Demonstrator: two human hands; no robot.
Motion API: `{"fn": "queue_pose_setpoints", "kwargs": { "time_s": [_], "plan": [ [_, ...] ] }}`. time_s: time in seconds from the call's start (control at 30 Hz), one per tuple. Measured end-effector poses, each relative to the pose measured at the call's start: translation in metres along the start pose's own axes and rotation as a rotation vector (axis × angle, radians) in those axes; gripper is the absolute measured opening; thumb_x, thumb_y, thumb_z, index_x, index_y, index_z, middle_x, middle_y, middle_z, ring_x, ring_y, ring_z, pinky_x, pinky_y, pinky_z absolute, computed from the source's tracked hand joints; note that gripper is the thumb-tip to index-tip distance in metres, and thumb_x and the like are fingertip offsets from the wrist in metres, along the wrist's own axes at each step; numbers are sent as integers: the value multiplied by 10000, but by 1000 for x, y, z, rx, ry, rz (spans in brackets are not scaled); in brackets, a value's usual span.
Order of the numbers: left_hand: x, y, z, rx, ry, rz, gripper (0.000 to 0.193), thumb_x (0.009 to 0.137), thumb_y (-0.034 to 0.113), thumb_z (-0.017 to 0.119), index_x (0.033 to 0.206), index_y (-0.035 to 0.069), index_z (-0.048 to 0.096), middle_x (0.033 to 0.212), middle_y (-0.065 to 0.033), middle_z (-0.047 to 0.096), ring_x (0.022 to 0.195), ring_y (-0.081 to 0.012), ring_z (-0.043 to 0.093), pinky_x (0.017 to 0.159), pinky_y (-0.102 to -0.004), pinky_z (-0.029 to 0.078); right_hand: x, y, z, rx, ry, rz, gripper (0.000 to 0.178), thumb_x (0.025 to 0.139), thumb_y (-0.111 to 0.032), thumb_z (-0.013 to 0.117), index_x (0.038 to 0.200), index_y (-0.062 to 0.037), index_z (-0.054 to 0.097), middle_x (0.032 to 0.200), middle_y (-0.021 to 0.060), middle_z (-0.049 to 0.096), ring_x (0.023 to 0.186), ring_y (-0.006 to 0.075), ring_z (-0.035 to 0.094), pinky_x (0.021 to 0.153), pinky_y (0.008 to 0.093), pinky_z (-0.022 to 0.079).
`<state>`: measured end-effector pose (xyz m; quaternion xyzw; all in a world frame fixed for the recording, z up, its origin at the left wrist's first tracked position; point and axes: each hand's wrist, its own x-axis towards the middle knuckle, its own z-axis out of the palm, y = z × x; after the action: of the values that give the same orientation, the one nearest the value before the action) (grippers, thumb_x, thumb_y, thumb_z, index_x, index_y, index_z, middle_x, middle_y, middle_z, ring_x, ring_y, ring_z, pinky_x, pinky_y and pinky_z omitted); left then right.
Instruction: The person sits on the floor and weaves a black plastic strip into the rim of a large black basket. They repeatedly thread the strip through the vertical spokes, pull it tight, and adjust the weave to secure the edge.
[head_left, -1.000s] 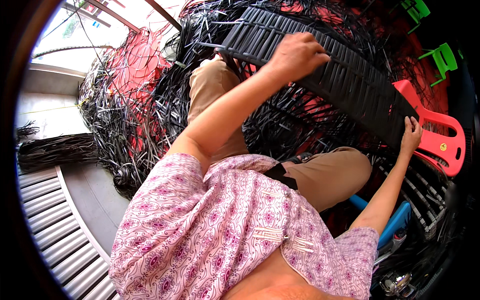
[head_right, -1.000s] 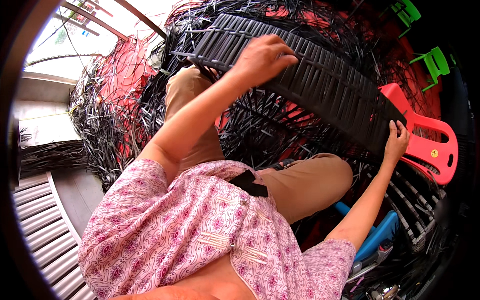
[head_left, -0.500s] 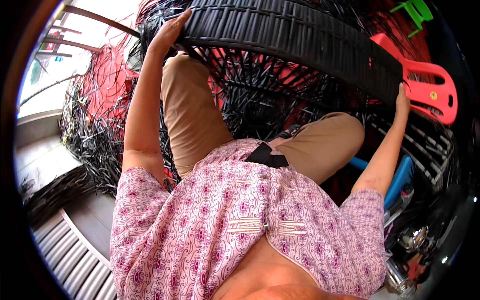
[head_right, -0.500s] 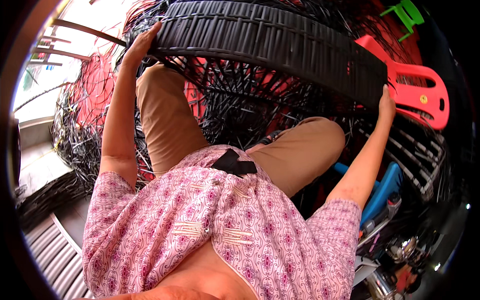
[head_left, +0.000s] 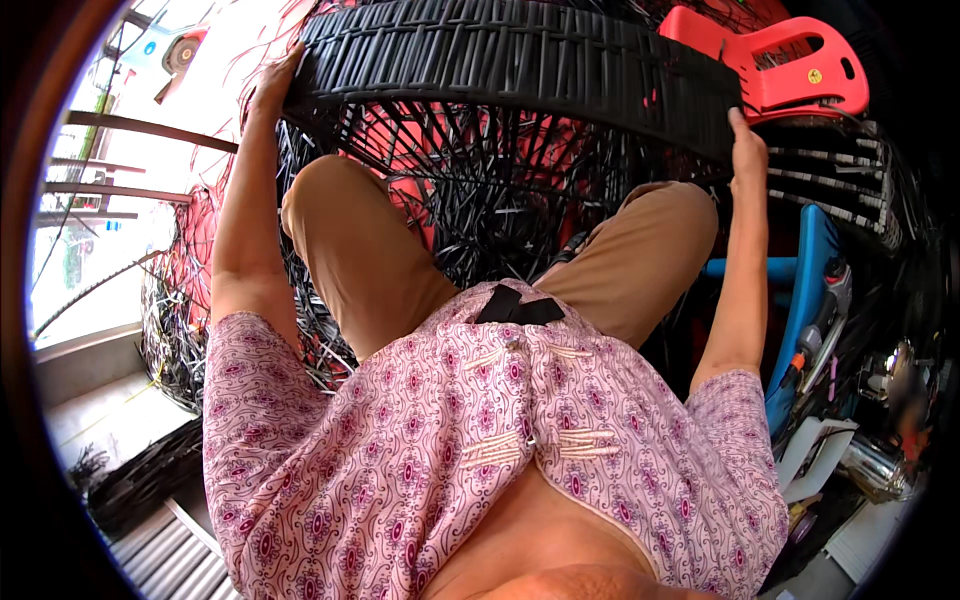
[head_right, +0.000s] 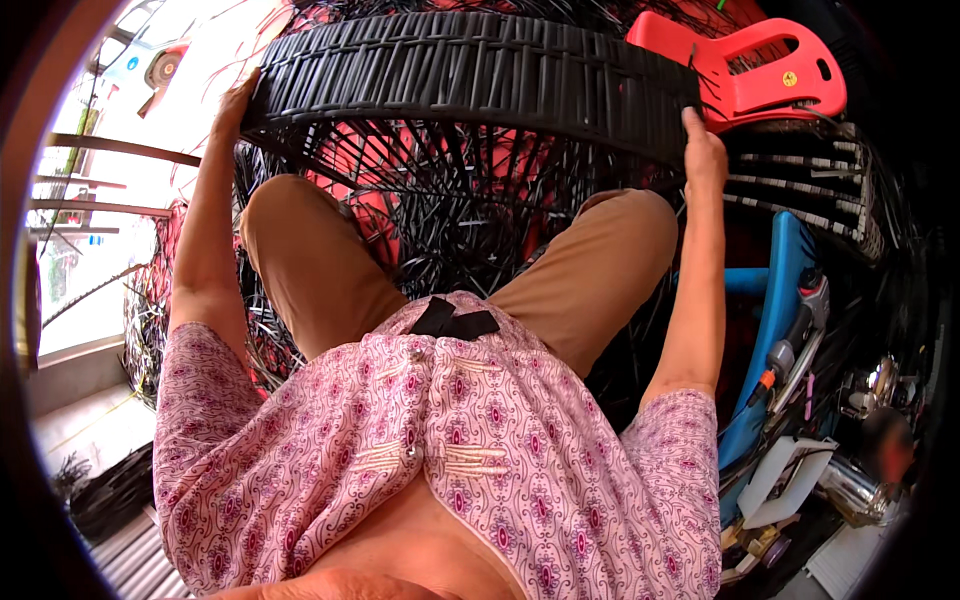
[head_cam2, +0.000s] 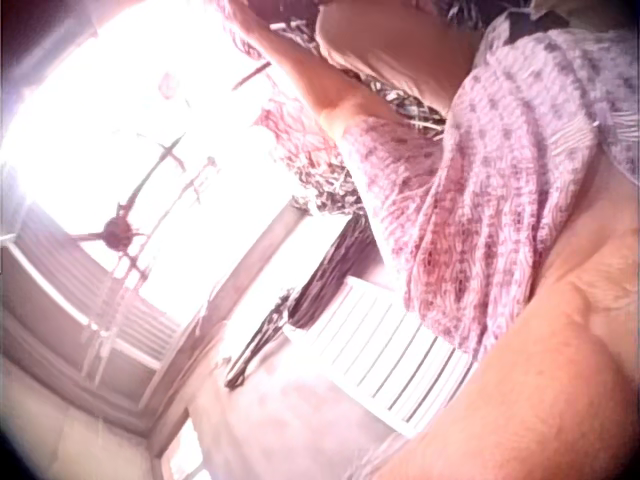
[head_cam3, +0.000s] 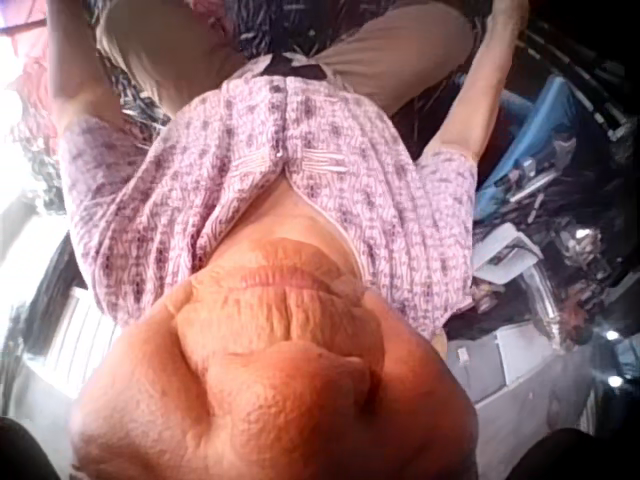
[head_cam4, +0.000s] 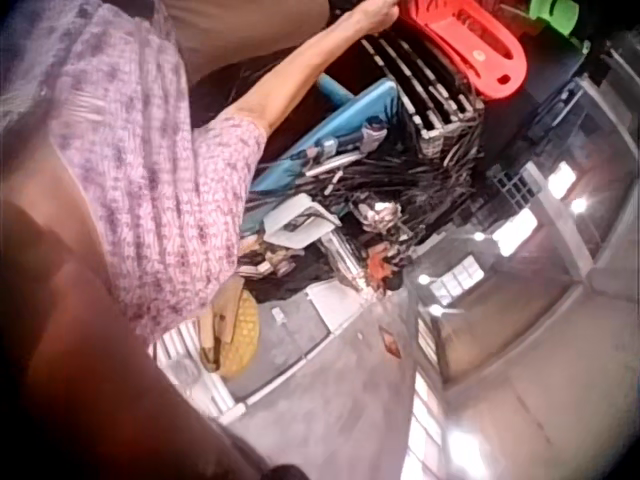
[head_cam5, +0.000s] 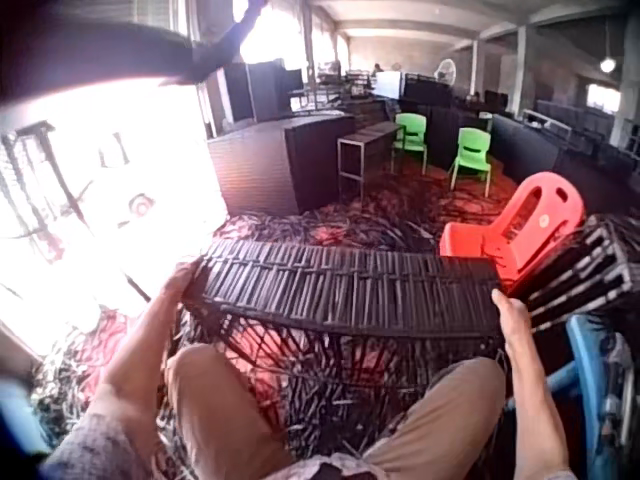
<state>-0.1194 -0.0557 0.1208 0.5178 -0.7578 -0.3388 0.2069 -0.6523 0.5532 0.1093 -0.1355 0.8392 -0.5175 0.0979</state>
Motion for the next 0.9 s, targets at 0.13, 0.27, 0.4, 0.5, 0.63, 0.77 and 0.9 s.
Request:
{"fn": "queue_pose_setpoints", "kwargs": {
  "time_s": [0.13, 0.27, 0.4, 0.5, 0.63, 0.77, 0.9],
  "plan": [
    [3, -47, 20, 479, 229, 115, 968, 873, 829, 439, 1296, -18, 643, 1288, -293, 645, 1227, -391, 621, 1047, -473, 437, -47, -11, 34, -396, 111, -120, 840, 846, -676, 658, 1141, 110, 665, 1142, 295, 694, 1153, 392, 642, 996, 431, 462],
    [-39, -19, 24, 497, 165, 0, 974, 896, 837, 324, 1311, 6, 619, 1302, -290, 625, 1255, -444, 570, 1059, -522, 408, -98, -31, 43, -477, 224, -142, 832, 840, -694, 651, 1223, 44, 646, 1195, 296, 675, 1165, 457, 619, 1003, 475, 465],
    [-62, -88, -2, 561, 183, 532, 693, 1015, 630, 383, 1318, 54, 621, 1292, -265, 630, 1235, -429, 575, 1020, -488, 430, -146, -39, 48, -451, 236, -136, 729, 898, -618, 652, 1298, -9, 621, 1243, 245, 677, 1175, 427, 620, 1005, 441, 466],
    [-85, -93, 4, 192, 232, 247, 586, 1036, 531, 431, 1365, 76, 600, 1329, -256, 613, 1226, -439, 569, 1029, -463, 435, -174, -59, 56, -331, 250, -196, 657, 939, -560, 632, 1288, -3, 611, 1192, 246, 687, 1144, 422, 628, 971, 448, 476],
    [-93, -140, -17, 230, 284, 266, 674, 1027, 553, 446, 1363, -12, 593, 1350, -283, 599, 1281, -420, 547, 1064, -429, 418, -173, -28, 58, 89, 157, -233, 506, 989, -423, 616, 1245, 13, 637, 1147, 163, 713, 1074, 254, 650, 956, 375, 473],
    [-96, -131, -15, 158, 274, 190, 725, 1021, 595, 441, 1295, -47, 635, 1259, -241, 657, 1157, -373, 610, 1002, -411, 449, -176, -16, 34, 716, -37, 55, 386, 1058, -228, 530, 1343, 16, 618, 1376, 103, 623, 1247, 178, 581, 1096, 301, 425],
    [-82, -134, 7, 31, 275, 195, 667, 1046, 547, 449, 1356, -24, 600, 1305, -208, 651, 1166, -307, 638, 958, -379, 504, -186, 11, 14, 218, -46, -180, 500, 974, -209, 665, 1410, 17, 572, 1205, 41, 705, 1082, 93, 624, 948, 261, 488]
  ]
}}
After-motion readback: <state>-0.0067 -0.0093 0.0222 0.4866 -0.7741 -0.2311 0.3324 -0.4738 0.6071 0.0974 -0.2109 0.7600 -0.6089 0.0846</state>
